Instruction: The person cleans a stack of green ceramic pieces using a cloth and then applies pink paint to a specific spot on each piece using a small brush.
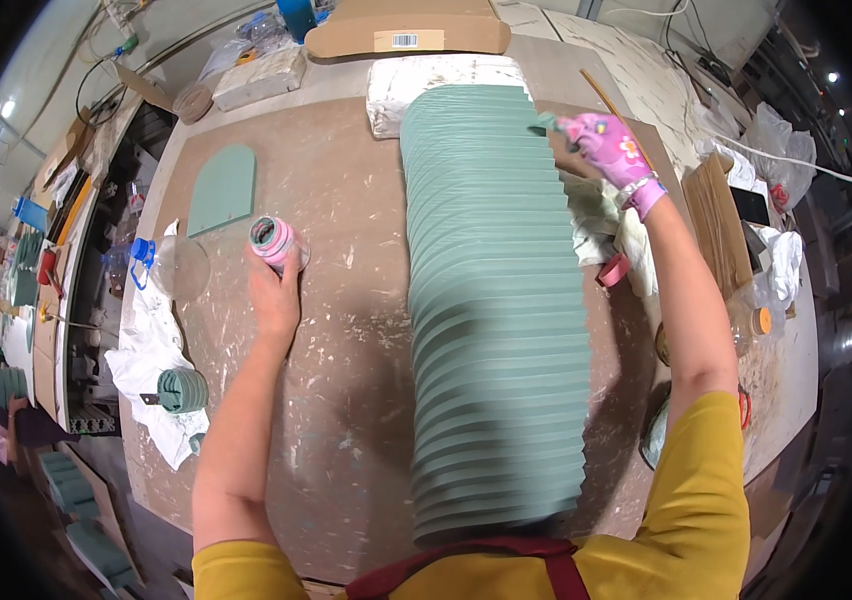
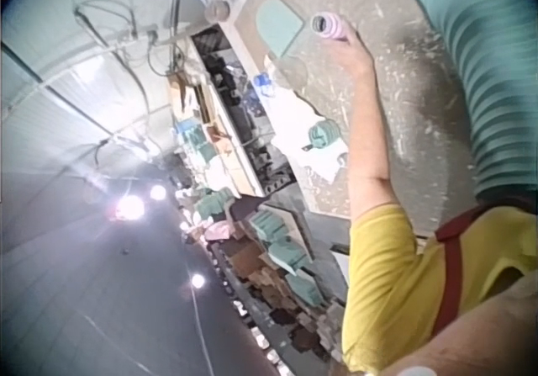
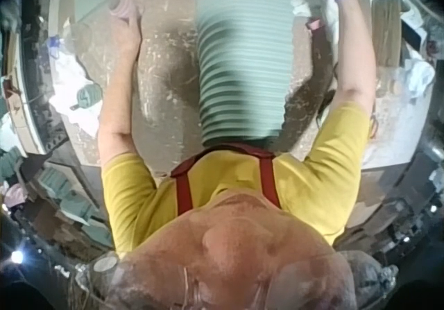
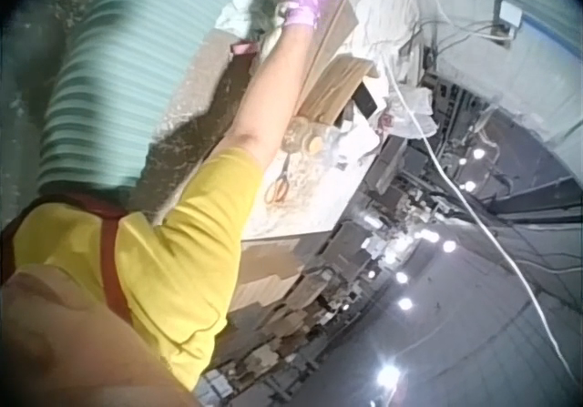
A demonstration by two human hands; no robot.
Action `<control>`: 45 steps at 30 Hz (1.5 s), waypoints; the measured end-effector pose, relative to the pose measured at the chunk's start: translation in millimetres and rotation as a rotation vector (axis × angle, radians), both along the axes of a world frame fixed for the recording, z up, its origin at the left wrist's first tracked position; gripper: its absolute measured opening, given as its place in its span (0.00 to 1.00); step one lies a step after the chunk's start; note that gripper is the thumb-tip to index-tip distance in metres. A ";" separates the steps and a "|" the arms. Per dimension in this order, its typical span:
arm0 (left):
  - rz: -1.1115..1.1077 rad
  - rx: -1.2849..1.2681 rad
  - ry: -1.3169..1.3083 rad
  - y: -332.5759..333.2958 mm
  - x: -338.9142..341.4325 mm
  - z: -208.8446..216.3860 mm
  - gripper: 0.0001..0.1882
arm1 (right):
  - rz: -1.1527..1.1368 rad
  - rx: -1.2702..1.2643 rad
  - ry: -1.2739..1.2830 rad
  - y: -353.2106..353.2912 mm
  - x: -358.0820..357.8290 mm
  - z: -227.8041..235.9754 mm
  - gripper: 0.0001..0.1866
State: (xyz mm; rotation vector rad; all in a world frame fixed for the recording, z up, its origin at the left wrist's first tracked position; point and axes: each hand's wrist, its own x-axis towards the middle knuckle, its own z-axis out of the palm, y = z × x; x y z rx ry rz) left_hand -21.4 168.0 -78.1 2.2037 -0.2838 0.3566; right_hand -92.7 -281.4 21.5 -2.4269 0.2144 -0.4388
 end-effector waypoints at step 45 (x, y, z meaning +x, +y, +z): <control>0.000 0.027 -0.022 5.1 7.6 -11.0 0.33 | -0.133 0.430 0.171 48.5 -119.3 21.9 0.16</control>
